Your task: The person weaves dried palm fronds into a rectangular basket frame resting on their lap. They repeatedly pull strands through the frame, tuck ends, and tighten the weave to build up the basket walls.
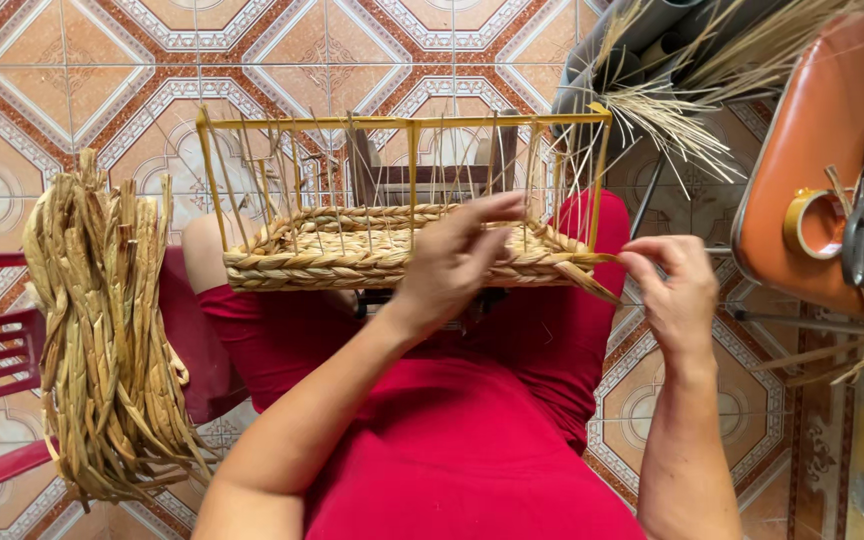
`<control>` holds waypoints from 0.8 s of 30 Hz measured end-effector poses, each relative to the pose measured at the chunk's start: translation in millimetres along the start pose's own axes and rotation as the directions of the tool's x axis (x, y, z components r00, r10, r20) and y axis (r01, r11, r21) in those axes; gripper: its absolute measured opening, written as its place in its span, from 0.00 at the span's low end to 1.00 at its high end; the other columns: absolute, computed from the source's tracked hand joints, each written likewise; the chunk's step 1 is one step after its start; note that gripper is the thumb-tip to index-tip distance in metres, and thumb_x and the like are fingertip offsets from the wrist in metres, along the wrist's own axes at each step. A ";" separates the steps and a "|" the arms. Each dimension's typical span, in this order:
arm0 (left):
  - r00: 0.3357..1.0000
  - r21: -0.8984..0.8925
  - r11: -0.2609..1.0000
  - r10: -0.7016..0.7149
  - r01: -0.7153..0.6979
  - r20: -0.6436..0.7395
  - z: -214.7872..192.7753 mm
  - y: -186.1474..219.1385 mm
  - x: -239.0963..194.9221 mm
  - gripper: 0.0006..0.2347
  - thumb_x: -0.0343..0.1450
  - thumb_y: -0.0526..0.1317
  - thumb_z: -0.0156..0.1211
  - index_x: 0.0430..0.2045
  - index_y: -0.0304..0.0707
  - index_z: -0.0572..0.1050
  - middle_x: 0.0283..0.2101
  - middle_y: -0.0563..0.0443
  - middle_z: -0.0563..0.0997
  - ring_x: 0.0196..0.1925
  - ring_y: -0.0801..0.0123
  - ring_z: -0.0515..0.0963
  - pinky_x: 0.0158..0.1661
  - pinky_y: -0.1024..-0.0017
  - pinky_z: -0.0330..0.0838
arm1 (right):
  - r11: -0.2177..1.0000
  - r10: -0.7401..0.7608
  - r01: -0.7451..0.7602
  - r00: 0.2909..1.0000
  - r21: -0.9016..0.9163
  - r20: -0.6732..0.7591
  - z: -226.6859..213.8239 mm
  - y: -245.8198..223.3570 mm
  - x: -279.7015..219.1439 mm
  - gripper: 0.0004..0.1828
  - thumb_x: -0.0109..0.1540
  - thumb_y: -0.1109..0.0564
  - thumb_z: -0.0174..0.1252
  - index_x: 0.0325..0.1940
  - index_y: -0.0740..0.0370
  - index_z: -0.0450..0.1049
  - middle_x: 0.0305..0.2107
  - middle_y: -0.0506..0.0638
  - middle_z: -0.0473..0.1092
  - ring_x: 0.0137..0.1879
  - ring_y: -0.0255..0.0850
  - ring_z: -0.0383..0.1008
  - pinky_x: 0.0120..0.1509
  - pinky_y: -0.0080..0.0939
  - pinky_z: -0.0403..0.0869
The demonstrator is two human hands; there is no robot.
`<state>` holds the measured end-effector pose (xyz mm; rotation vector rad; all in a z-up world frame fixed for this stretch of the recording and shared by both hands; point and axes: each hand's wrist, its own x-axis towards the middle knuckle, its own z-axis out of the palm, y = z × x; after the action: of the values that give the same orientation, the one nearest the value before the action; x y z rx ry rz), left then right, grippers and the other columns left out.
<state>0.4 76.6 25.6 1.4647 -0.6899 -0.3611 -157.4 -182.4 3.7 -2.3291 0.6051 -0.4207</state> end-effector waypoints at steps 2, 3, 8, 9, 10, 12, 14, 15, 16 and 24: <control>0.984 0.034 0.999 0.010 -0.004 -0.179 -40.8 5.5 -27.8 0.12 0.81 0.31 0.52 0.59 0.43 0.74 0.52 0.48 0.85 0.39 0.74 0.85 0.40 0.76 0.84 | 0.998 -0.021 0.028 0.993 0.064 -0.116 -7.2 -8.1 -9.2 0.02 0.69 0.61 0.65 0.46 0.62 0.80 0.44 0.47 0.71 0.48 0.34 0.73 0.52 0.34 0.74; 0.957 0.026 0.997 -0.059 0.069 -0.283 -63.9 8.1 -44.4 0.12 0.80 0.29 0.50 0.56 0.41 0.75 0.50 0.48 0.84 0.39 0.73 0.85 0.35 0.77 0.79 | 0.996 -0.038 0.052 0.985 0.078 -0.170 -9.6 -11.5 -10.8 0.01 0.72 0.63 0.64 0.46 0.63 0.79 0.45 0.46 0.72 0.49 0.33 0.73 0.55 0.33 0.74; 0.643 0.007 0.996 -0.051 0.088 -0.765 -181.1 -0.2 -121.1 0.08 0.82 0.31 0.52 0.55 0.35 0.74 0.47 0.49 0.83 0.39 0.75 0.82 0.41 0.77 0.79 | 0.967 0.013 0.030 0.986 0.252 -0.168 -5.9 -29.3 -25.3 0.04 0.76 0.66 0.61 0.47 0.69 0.77 0.39 0.46 0.71 0.44 0.29 0.69 0.51 0.26 0.69; 0.564 -0.010 0.996 -0.061 0.092 -0.823 -204.5 -6.1 -138.0 0.08 0.82 0.31 0.52 0.55 0.35 0.73 0.47 0.50 0.83 0.39 0.75 0.81 0.40 0.79 0.77 | 0.963 -0.014 0.057 0.986 0.264 -0.165 -1.4 -33.2 -26.4 0.05 0.77 0.66 0.61 0.47 0.70 0.77 0.39 0.46 0.72 0.44 0.28 0.70 0.52 0.26 0.70; 0.521 0.055 0.990 -0.022 0.133 -0.853 -227.0 -13.5 -154.7 0.08 0.82 0.31 0.52 0.55 0.34 0.72 0.47 0.50 0.83 0.41 0.75 0.81 0.41 0.79 0.77 | 0.947 -0.010 0.059 0.988 0.315 -0.156 2.8 -38.0 -27.9 0.04 0.77 0.66 0.61 0.47 0.70 0.76 0.40 0.46 0.73 0.45 0.28 0.71 0.53 0.26 0.70; 0.421 0.180 0.954 0.065 0.239 -0.905 -269.5 -27.6 -191.8 0.10 0.81 0.31 0.52 0.57 0.33 0.71 0.49 0.50 0.83 0.44 0.76 0.82 0.44 0.80 0.78 | 0.905 -0.007 0.055 0.993 0.423 -0.115 14.0 -50.5 -27.9 0.04 0.77 0.66 0.60 0.49 0.70 0.75 0.42 0.47 0.74 0.47 0.28 0.73 0.55 0.25 0.71; 0.340 0.205 0.946 0.112 0.251 -0.934 -306.2 -45.6 -224.9 0.10 0.80 0.30 0.54 0.55 0.34 0.72 0.48 0.52 0.82 0.44 0.77 0.81 0.43 0.81 0.77 | 0.873 -0.041 0.061 0.998 0.484 -0.052 24.4 -63.6 -28.0 0.03 0.78 0.66 0.61 0.50 0.71 0.75 0.42 0.48 0.75 0.48 0.29 0.74 0.57 0.25 0.72; 0.302 0.214 0.942 0.132 0.257 -0.944 -321.4 -54.5 -238.1 0.10 0.79 0.30 0.54 0.55 0.34 0.72 0.48 0.52 0.82 0.43 0.77 0.81 0.43 0.81 0.76 | 0.858 -0.056 0.060 0.998 0.510 -0.023 28.3 -69.9 -29.0 0.04 0.78 0.66 0.61 0.51 0.71 0.75 0.42 0.48 0.75 0.48 0.29 0.74 0.58 0.26 0.73; 0.301 0.257 0.900 0.151 0.353 -0.942 -334.2 -62.1 -250.2 0.08 0.79 0.30 0.56 0.51 0.33 0.75 0.46 0.51 0.83 0.43 0.77 0.81 0.43 0.80 0.77 | 0.866 -0.074 0.061 0.997 0.496 0.005 32.1 -75.9 -30.5 0.04 0.78 0.66 0.61 0.51 0.71 0.75 0.42 0.49 0.75 0.49 0.29 0.74 0.58 0.26 0.73; 0.309 0.209 0.414 -0.190 0.886 -0.932 -362.0 -116.7 -267.3 0.03 0.71 0.39 0.68 0.35 0.46 0.84 0.37 0.51 0.85 0.36 0.63 0.81 0.38 0.64 0.75 | 0.882 -0.171 0.091 0.976 0.461 0.133 52.4 -104.4 -33.0 0.03 0.76 0.66 0.60 0.51 0.71 0.75 0.42 0.49 0.75 0.49 0.30 0.75 0.58 0.26 0.74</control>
<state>44.1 512.4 -130.3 2.4156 0.7151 0.1103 -129.6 -68.2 33.9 -1.9321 0.2308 -0.3731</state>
